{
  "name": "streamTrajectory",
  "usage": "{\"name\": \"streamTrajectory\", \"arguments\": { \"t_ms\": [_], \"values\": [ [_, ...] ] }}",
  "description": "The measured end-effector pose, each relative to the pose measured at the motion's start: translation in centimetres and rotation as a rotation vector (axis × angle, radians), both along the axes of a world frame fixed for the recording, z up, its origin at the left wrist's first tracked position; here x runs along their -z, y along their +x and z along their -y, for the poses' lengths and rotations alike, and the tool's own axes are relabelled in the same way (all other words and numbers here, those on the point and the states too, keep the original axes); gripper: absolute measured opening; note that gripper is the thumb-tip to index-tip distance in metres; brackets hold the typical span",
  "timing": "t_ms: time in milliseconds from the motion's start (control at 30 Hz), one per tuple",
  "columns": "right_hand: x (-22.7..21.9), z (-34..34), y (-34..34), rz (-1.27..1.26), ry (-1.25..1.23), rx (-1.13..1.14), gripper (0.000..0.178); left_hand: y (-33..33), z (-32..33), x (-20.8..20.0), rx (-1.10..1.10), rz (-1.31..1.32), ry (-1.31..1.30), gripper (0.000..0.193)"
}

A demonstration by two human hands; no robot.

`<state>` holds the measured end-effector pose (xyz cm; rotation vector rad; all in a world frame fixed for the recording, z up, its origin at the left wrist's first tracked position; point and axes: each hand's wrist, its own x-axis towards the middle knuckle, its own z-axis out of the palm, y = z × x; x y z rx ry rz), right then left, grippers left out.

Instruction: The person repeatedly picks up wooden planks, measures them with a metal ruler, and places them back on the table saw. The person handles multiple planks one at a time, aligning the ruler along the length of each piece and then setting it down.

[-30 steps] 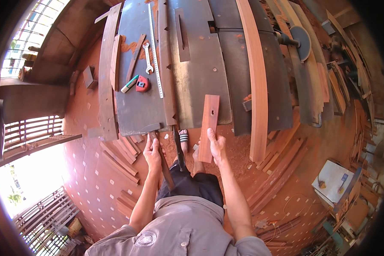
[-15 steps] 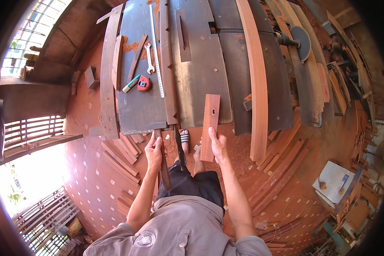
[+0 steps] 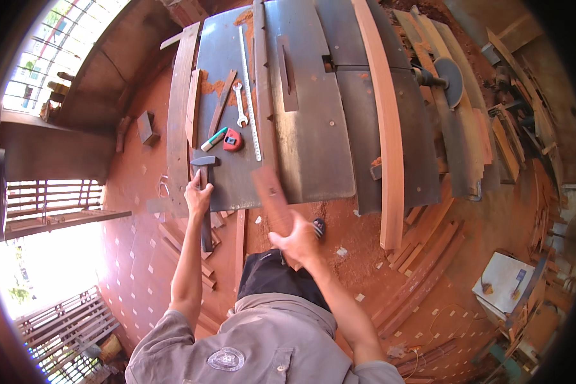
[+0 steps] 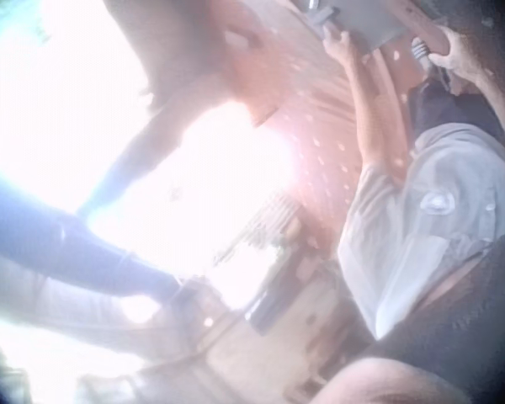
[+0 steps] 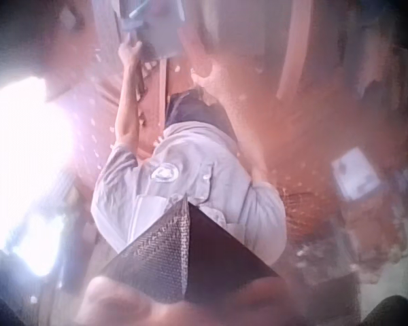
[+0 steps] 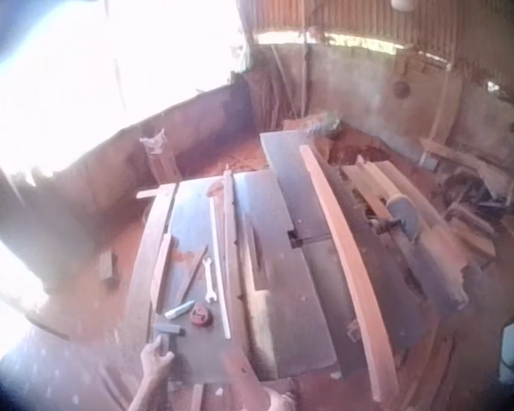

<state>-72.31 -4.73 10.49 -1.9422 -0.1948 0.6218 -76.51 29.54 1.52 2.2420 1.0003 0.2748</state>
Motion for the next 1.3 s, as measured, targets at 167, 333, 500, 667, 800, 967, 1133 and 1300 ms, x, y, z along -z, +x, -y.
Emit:
{"name": "streamTrajectory", "arguments": {
  "t_ms": [167,333,500,667,800,967,1133,1300],
  "values": [
    [3.0,-10.5,-2.1,-0.014,-0.194,-0.064,0.075,2.9,-5.1,0.7,0.174,-0.14,0.263,0.065],
    [4.0,-14.8,-0.3,0.102,-0.187,-0.012,0.074,3.0,-3.0,-2.1,0.17,0.093,0.158,0.061],
    [0.0,-5.2,4.5,0.497,-0.316,0.071,0.036,-1.2,1.5,-6.6,0.077,0.147,-0.033,0.053],
    [-1.7,12.2,11.8,0.632,-0.865,0.452,0.067,-4.6,11.7,-10.4,0.055,0.26,-0.397,0.039],
    [0.5,19.4,12.9,0.257,-0.908,0.273,0.097,-2.8,24.4,-10.1,0.273,0.268,-0.715,0.037],
    [2.2,21.8,13.6,0.169,-0.626,0.167,0.071,0.7,37.9,-8.9,0.383,-0.007,-1.09,0.061],
    [-1.3,21.7,12.6,-0.623,0.423,-0.059,0.051,3.8,41.0,-9.0,0.102,0.017,-1.852,0.078],
    [-5.0,19.1,9.3,-0.718,0.493,-0.188,0.055,-2.4,38.7,-6.7,-0.044,0.157,-2.038,0.072]
  ]
}}
